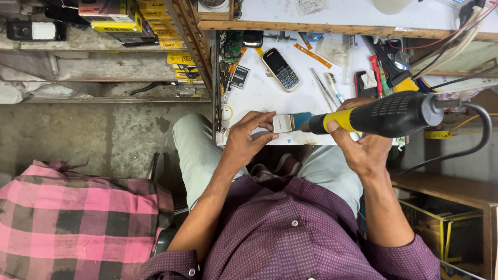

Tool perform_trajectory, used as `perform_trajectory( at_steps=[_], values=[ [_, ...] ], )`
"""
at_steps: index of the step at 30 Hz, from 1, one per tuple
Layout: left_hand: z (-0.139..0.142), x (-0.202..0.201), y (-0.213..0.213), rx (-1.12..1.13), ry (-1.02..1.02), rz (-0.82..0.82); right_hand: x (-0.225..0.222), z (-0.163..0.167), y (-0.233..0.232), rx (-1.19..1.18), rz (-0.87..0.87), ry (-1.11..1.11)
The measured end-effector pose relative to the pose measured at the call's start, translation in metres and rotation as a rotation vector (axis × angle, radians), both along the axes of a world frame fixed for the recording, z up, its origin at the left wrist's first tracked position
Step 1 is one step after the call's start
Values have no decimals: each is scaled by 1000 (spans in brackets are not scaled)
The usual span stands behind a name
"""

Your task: The person holds a small mobile phone, wipes it with a cloth, and applies liquid from a syringe-like applicator onto a small board component on the workbench. They then use a hot air gun to heat the component while steadying it with the other hand.

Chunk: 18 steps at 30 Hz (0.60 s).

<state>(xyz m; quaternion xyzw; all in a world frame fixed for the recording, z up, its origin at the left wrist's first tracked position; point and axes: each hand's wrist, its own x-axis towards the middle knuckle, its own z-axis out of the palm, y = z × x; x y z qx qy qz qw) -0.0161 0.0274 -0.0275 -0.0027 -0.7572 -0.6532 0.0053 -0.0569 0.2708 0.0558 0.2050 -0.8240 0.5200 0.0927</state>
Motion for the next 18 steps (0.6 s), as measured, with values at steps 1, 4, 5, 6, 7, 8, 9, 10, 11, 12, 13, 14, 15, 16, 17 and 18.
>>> perform_trajectory(
  at_steps=[1, 4, 5, 6, 7, 8, 9, 10, 11, 12, 13, 14, 15, 16, 17, 18],
  values=[
    [0, 0, 0, -2, 0, 1, 0, 0, 0, -2, -2, -5],
    [0, -1, 1, 2, -4, -1, -1, 1, -1, -47, 17, -10],
    [0, -1, 1, 1, -12, -1, -1, 1, -2, -33, 19, -3],
    [0, -1, 1, 1, -20, 0, -1, 2, -2, -19, 21, 4],
    [-1, -1, 1, 1, -28, 1, -1, 2, -3, -4, 23, 11],
    [-1, -1, 1, 1, -25, 0, -1, 2, -3, -7, 24, 5],
    [-1, -1, 1, 2, -22, 0, -2, 2, -3, -10, 25, -1],
    [-1, -1, 1, 3, -18, 0, -2, 3, -3, -12, 26, -6],
    [-1, -1, 1, 2, -14, -1, -2, 2, -4, -31, 30, -15],
    [-2, -1, 1, 1, -10, -2, -3, 2, -4, -49, 33, -23],
    [-2, -1, 1, 0, -6, -3, -3, 2, -4, -68, 37, -32],
    [-2, -1, 1, 0, -7, -3, -3, 2, -4, -47, 34, -25],
    [-2, -1, 1, -1, -9, -4, -4, 2, -3, -27, 31, -18],
    [-2, -1, 1, -2, -10, -5, -4, 2, -3, -6, 29, -11],
    [-3, -1, 1, 0, -6, -2, -4, 1, -3, -15, 27, -12],
    [-3, -1, 1, 2, -1, -2, -4, 1, -3, -23, 24, -14]
  ],
)
